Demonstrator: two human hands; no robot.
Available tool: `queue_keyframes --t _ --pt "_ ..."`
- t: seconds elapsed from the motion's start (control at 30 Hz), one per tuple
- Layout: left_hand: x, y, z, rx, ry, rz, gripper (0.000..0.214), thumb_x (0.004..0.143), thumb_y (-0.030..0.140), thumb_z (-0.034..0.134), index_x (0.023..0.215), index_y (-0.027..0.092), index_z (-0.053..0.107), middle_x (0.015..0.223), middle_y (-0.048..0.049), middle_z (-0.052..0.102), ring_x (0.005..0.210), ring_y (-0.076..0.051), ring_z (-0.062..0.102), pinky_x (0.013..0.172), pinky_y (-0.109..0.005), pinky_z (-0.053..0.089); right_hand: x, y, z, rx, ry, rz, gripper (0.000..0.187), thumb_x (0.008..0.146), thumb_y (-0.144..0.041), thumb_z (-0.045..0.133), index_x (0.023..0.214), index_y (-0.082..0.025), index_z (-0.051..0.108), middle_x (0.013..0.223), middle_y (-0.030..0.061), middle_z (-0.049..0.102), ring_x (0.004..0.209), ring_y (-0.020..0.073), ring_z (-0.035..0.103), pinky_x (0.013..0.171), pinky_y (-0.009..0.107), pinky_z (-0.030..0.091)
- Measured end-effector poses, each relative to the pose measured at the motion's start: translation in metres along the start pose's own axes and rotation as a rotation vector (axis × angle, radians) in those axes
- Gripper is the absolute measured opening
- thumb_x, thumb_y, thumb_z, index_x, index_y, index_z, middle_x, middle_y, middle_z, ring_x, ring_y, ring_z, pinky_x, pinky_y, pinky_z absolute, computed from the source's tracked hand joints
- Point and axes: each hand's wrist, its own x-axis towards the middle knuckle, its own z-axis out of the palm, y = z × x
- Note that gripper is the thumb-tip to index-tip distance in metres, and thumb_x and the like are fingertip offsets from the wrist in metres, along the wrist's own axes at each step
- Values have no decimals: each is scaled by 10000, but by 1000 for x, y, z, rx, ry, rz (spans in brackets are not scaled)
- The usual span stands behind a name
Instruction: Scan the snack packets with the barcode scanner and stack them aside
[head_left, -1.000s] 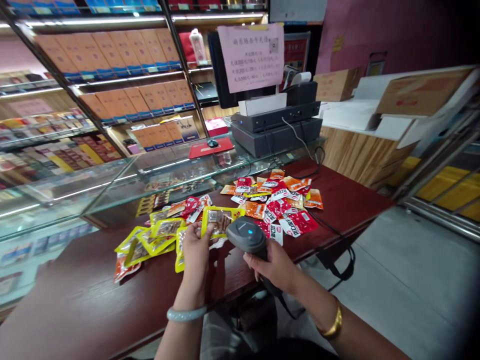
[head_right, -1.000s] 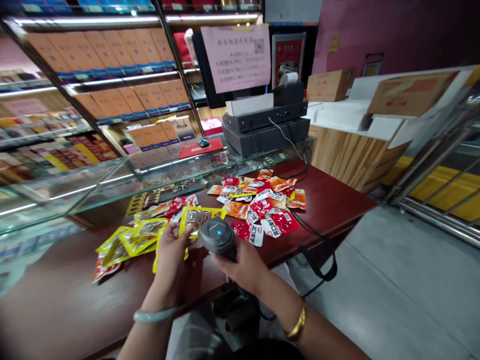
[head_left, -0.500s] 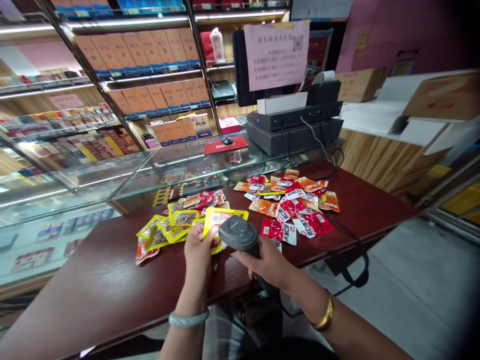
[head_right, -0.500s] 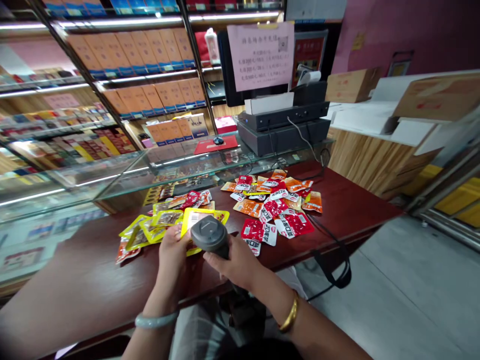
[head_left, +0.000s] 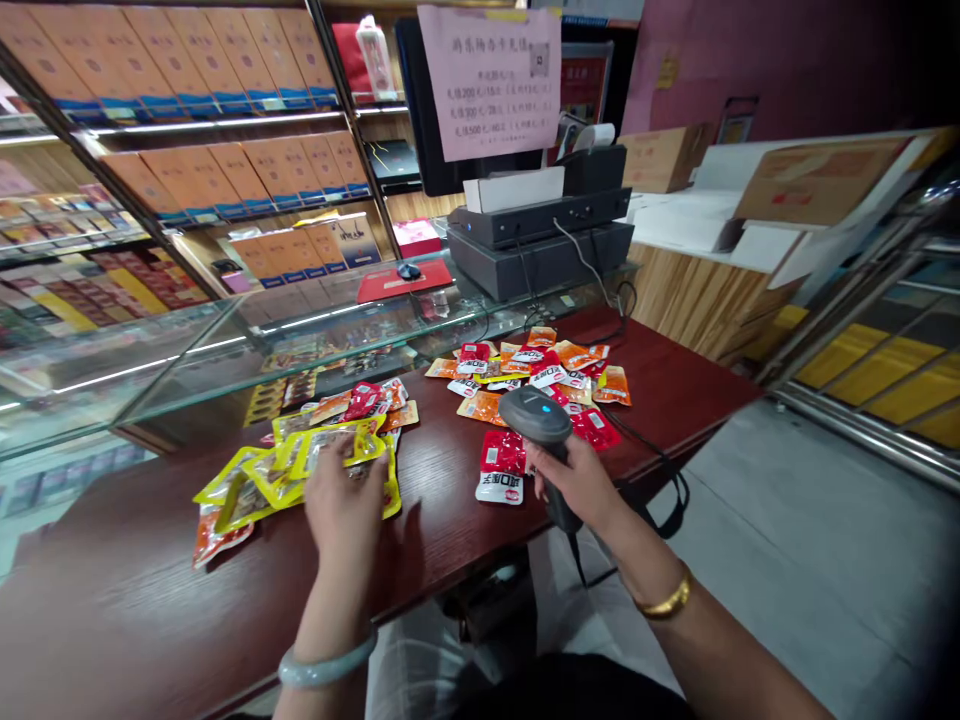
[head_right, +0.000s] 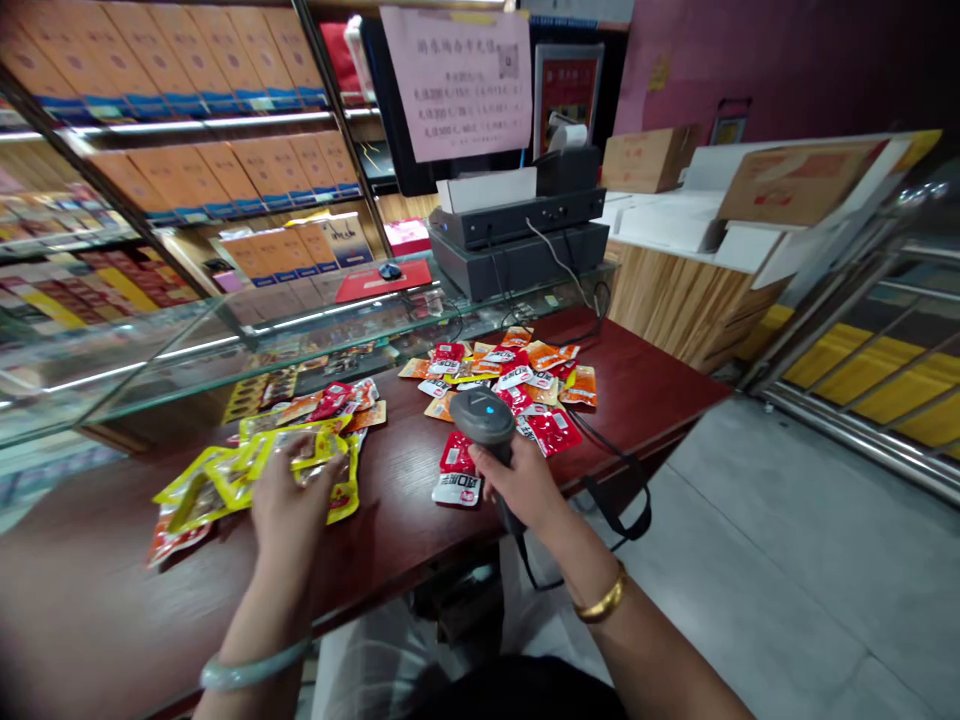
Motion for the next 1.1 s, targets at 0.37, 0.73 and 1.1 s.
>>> queue_keyframes --t 0.37,0.73,1.1 --pt "-75 117 51 393 -553 337 403 1106 480 967 1397 203 933 1604 -300 861 1577 -542 779 1322 -643 648 -6 5 -17 -31 11 21 479 780 -699 986 748 -296 731 516 -60 682 450 194 671 523 314 579" --pt "-47 112 41 175 -624 -56 302 1194 364 831 1441 229 720 1328 -215 952 1292 -403 934 988 -419 635 -13 6 2 -17 -77 56 408 752 -649 923 752 -310 696 558 -69 685 417 173 638 489 302 540" --pt "-40 44 32 -254 -342 -126 368 946 469 919 1228 322 735 1154 -119 920 1195 -449 923 1081 -563 729 -16 6 41 -6 -245 55 395 809 -644 917 738 -324 697 530 -68 653 451 188 614 513 318 506"
